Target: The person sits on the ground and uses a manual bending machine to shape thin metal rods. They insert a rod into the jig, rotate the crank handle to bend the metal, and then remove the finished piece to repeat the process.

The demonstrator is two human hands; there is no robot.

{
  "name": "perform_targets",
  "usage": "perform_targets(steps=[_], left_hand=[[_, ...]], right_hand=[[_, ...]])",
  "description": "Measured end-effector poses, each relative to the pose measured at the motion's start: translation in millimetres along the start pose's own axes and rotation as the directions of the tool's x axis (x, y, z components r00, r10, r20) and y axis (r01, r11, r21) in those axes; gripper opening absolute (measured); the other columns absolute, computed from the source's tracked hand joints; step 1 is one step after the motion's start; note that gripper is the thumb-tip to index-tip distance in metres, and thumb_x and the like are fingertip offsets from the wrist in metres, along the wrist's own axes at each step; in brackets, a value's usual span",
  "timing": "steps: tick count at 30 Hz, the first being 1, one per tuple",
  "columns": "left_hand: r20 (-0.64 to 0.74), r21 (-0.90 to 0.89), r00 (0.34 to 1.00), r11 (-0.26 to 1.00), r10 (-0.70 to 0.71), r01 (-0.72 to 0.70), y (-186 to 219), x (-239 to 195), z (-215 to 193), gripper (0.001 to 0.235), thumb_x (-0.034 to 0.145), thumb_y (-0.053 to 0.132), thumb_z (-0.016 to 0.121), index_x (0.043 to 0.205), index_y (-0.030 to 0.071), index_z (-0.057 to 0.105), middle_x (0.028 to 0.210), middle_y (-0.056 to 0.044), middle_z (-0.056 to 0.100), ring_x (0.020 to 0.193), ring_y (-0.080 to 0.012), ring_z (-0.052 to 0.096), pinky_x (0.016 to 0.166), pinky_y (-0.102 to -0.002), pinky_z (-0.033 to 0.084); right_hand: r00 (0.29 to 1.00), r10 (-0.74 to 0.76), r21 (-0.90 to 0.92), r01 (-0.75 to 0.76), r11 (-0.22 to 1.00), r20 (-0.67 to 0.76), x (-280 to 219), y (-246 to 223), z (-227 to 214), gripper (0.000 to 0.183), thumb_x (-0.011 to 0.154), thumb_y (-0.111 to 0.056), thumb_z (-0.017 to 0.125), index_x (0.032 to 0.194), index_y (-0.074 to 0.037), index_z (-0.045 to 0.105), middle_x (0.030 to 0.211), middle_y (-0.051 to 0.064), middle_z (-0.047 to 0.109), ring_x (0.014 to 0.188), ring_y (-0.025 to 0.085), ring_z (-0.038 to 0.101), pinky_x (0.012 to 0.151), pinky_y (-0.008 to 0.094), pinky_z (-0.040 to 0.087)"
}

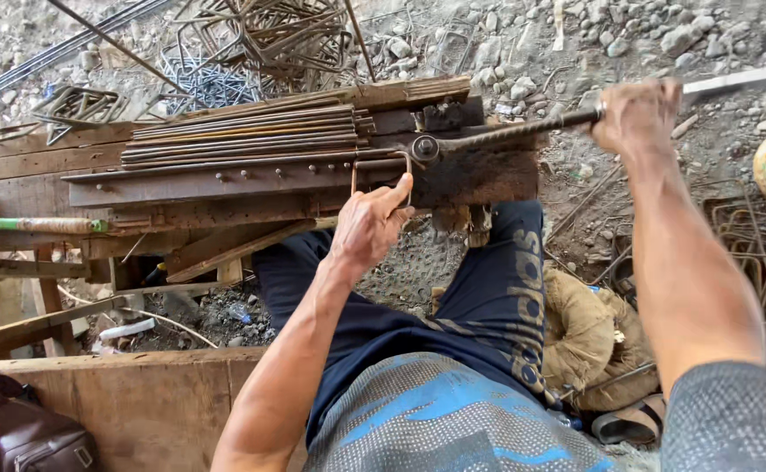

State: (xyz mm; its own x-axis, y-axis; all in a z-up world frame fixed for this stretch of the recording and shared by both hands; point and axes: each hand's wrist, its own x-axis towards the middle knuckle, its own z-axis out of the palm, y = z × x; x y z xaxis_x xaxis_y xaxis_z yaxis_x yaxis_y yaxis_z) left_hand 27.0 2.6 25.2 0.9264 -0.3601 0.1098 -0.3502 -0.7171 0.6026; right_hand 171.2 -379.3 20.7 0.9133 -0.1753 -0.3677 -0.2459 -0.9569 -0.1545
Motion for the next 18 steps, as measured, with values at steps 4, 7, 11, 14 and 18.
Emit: perform_targets(steps=[4,7,11,14,18], left_hand=[[0.025,-0.036,0.999,0.998,-0.045,0.046,0.0,1.1,-1.2,0.051,0.099,0.03,0.061,0.143,0.006,0.051,0.077,-0.002,0.059,0.061,-0.0235,0.054,0.07,-0.039,0.041],[0.012,-0.064,0.999,0.997,-0.032,0.032,-0.3,0.4,-2.8,0.053,0.097,0.027,0.062,0.143,0.004,0.051,0.088,-0.006,0.066,0.069,-0.0266,0.06,0.069,-0.039,0.043],[-0.04,-0.088,0.998,0.995,-0.041,0.037,7.2,-0.7,-7.4,0.052,0.091,0.016,0.072,0.139,0.002,0.056,0.09,-0.008,0.053,0.068,-0.0237,0.053,0.061,-0.04,0.045],[0.039,0.004,0.997,0.997,-0.073,0.073,0.4,2.4,-2.8,0.054,0.089,0.017,0.065,0.141,0.013,0.051,0.099,-0.014,0.052,0.082,-0.0398,0.058,0.068,-0.05,0.043],[-0.022,-0.075,0.999,0.997,-0.032,0.031,11.2,3.5,-9.5,0.052,0.092,0.016,0.069,0.14,-0.001,0.054,0.093,-0.01,0.057,0.066,-0.026,0.056,0.059,-0.041,0.043]], right_hand=[[0.942,-0.256,-0.489,0.122,0.864,-0.217,-58.7,61.0,52.4,0.066,0.106,-0.079,0.048,0.07,-0.024,0.053,0.057,-0.007,0.048,0.054,0.011,0.041,0.082,0.032,0.039],[0.969,-0.178,-0.47,0.079,0.879,-0.169,-138.3,52.4,61.2,0.064,0.1,-0.081,0.044,0.076,-0.022,0.055,0.06,-0.006,0.052,0.054,0.012,0.044,0.075,0.03,0.041],[0.998,0.063,-0.208,-0.062,0.976,-0.002,-221.1,43.1,88.6,0.063,0.091,-0.083,0.043,0.083,-0.021,0.055,0.063,-0.003,0.058,0.051,0.014,0.047,0.065,0.031,0.04],[0.977,0.171,-0.172,-0.148,0.974,0.129,-224.5,4.2,29.1,0.066,0.093,-0.078,0.046,0.091,-0.013,0.062,0.072,0.011,0.065,0.064,0.03,0.062,0.061,0.044,0.046],[0.988,-0.064,-0.248,0.028,0.968,-0.138,-170.5,53.9,73.2,0.056,0.102,-0.072,0.047,0.074,-0.024,0.053,0.055,-0.011,0.051,0.045,0.008,0.042,0.059,0.025,0.035]])
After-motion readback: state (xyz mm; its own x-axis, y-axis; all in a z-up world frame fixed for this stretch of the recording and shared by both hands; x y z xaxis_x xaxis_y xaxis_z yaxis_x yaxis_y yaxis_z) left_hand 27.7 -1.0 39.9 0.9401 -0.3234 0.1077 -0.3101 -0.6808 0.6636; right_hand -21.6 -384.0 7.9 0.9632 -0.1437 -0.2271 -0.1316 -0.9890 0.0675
